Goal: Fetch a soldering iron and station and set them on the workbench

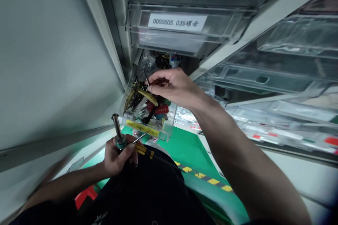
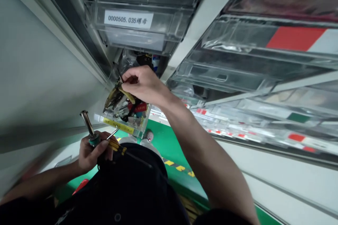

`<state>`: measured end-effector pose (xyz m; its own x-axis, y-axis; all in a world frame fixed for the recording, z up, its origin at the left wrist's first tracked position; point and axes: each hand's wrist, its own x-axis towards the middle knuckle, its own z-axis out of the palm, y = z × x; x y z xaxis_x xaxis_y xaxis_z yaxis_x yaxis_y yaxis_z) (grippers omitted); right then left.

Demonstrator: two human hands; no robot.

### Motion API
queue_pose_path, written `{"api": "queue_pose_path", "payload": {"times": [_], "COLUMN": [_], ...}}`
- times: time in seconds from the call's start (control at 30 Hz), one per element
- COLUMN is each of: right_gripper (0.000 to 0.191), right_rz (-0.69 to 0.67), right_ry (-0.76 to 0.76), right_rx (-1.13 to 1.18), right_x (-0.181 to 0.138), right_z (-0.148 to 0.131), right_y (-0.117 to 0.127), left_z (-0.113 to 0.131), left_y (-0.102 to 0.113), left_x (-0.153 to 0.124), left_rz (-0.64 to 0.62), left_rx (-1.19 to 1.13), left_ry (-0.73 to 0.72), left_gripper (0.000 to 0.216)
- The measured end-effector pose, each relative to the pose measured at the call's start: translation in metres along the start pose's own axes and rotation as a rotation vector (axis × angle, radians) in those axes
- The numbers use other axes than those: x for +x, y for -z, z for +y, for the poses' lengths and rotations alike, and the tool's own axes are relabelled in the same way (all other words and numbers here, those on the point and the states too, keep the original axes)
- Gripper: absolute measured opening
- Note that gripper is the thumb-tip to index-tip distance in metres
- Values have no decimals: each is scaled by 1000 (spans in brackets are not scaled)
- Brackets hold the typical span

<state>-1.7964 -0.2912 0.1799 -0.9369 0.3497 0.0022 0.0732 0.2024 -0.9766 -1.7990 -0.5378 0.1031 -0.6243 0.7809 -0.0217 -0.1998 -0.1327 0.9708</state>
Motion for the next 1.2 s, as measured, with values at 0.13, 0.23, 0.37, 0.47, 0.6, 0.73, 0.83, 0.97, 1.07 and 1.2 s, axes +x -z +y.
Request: {"api": "queue_pose_path", "payload": {"times": [0.13, 0.23, 0.37, 0.47, 0.6, 0.73, 0.83, 0.97, 1.07, 1.2], "right_gripper": [9, 9, 9, 9, 11, 12, 11, 10, 16, 19], "right_rz": [13, 38, 56, 70, 87, 106, 105, 55, -17, -68], "right_ry": [37, 60, 58, 63, 90, 90, 94, 36, -68, -142], "right_rx": [-24, -47, -93, -143, -196, -256, -191, 104, 300, 494], "right_x": [-2, -4, -5, -6, -12, -22, -30, -42, -50, -58], "right_z": [3, 5, 6, 7, 6, 4, 4, 5, 4, 4], "right_y": [1, 1, 1, 1, 0, -4, -5, -5, -5, -7], "left_z": [2, 2, 1, 1, 2, -1, -4, -7, -7, -6], "left_y": [-1, 0, 1, 0, -3, -3, -2, 0, 0, -1], "left_x": [2, 3, 3, 3, 2, 1, 0, -2, -3, -3], "left_rz": [12, -8, -5, -4, 26, 34, 32, 23, 12, 21], "left_rx": [-6, 19, 3, -1, 12, 5, 0, 23, 43, 39], "left_ry": [-16, 2, 26, 35, 12, -35, -81, -119, -140, -163], "left_gripper": [18, 22, 23, 21, 20, 17, 12, 7, 4, 2]}}
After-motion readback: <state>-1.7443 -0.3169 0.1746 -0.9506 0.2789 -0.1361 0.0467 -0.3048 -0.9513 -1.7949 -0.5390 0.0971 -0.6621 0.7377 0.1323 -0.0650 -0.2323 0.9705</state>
